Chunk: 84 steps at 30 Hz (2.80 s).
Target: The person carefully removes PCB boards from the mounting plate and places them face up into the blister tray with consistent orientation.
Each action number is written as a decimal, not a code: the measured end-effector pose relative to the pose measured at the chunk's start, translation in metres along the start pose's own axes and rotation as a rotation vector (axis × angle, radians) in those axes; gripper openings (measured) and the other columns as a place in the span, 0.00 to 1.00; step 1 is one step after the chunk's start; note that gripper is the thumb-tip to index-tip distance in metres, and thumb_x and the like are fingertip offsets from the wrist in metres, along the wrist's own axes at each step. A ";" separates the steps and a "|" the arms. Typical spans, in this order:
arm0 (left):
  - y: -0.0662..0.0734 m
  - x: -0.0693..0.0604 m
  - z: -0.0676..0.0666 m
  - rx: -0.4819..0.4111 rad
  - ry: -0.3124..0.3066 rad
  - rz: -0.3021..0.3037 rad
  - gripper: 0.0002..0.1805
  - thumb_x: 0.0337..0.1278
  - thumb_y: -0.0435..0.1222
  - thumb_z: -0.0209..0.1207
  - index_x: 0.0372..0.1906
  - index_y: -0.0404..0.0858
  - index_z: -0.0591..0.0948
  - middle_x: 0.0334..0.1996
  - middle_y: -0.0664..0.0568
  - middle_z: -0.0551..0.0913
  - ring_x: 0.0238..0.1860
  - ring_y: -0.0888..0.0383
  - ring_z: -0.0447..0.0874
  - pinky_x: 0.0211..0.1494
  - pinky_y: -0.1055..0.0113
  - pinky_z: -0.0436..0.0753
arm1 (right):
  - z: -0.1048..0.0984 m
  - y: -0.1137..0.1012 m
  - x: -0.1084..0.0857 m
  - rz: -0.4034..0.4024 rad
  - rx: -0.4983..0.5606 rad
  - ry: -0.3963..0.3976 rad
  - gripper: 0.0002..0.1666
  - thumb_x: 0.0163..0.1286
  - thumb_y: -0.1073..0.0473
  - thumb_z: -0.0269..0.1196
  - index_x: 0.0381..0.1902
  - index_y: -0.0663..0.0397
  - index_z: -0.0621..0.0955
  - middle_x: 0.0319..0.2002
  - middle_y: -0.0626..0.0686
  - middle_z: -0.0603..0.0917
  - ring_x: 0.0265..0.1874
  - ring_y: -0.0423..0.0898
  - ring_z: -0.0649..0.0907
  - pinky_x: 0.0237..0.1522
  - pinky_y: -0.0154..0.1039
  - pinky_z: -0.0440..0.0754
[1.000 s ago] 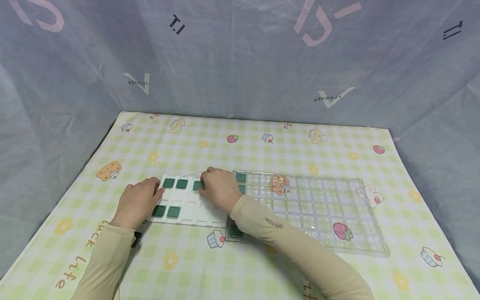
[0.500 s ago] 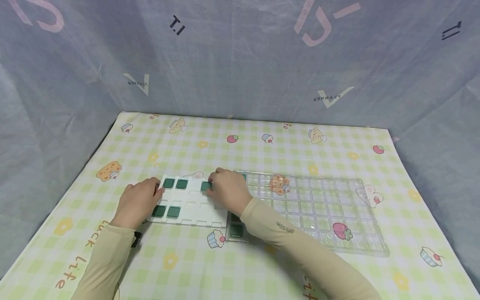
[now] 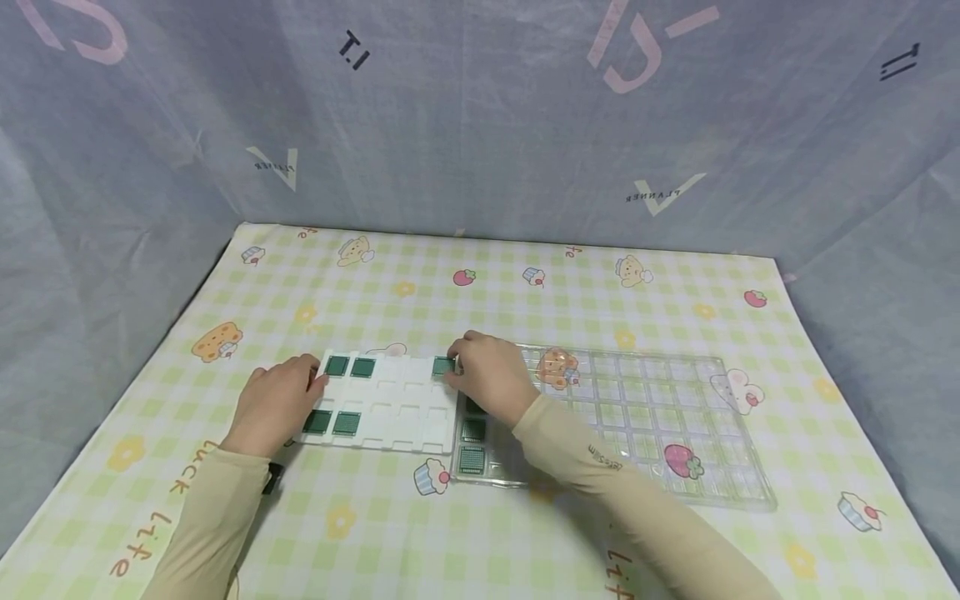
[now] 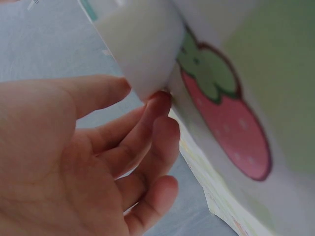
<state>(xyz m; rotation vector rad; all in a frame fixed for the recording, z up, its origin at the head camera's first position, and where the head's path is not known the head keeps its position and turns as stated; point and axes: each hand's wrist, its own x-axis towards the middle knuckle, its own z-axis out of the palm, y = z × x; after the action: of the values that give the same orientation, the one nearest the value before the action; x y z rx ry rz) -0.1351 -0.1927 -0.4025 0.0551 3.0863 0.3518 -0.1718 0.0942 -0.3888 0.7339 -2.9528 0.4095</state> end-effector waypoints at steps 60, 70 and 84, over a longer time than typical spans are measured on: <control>-0.001 0.001 0.002 0.003 -0.007 -0.007 0.18 0.74 0.40 0.56 0.56 0.29 0.80 0.46 0.37 0.87 0.46 0.40 0.86 0.50 0.47 0.74 | -0.008 0.074 -0.020 0.135 0.008 -0.039 0.16 0.62 0.57 0.73 0.48 0.54 0.89 0.37 0.49 0.88 0.31 0.44 0.84 0.36 0.45 0.85; -0.001 0.000 0.001 0.000 -0.003 0.002 0.18 0.74 0.40 0.55 0.55 0.28 0.80 0.46 0.37 0.87 0.46 0.39 0.86 0.49 0.48 0.74 | -0.006 0.075 -0.020 0.137 0.007 -0.038 0.16 0.63 0.55 0.73 0.48 0.52 0.89 0.36 0.48 0.87 0.30 0.43 0.83 0.36 0.44 0.85; -0.001 0.001 0.002 -0.003 -0.006 -0.002 0.18 0.74 0.40 0.55 0.55 0.28 0.79 0.46 0.37 0.87 0.47 0.39 0.86 0.51 0.47 0.74 | -0.007 0.076 -0.020 0.129 0.004 -0.032 0.15 0.62 0.56 0.73 0.47 0.53 0.89 0.36 0.48 0.87 0.31 0.43 0.84 0.36 0.45 0.85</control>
<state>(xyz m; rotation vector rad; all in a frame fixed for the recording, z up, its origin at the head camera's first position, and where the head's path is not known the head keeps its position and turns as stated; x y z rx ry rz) -0.1363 -0.1937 -0.4044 0.0535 3.0799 0.3553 -0.1893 0.1699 -0.4026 0.5577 -3.0403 0.4169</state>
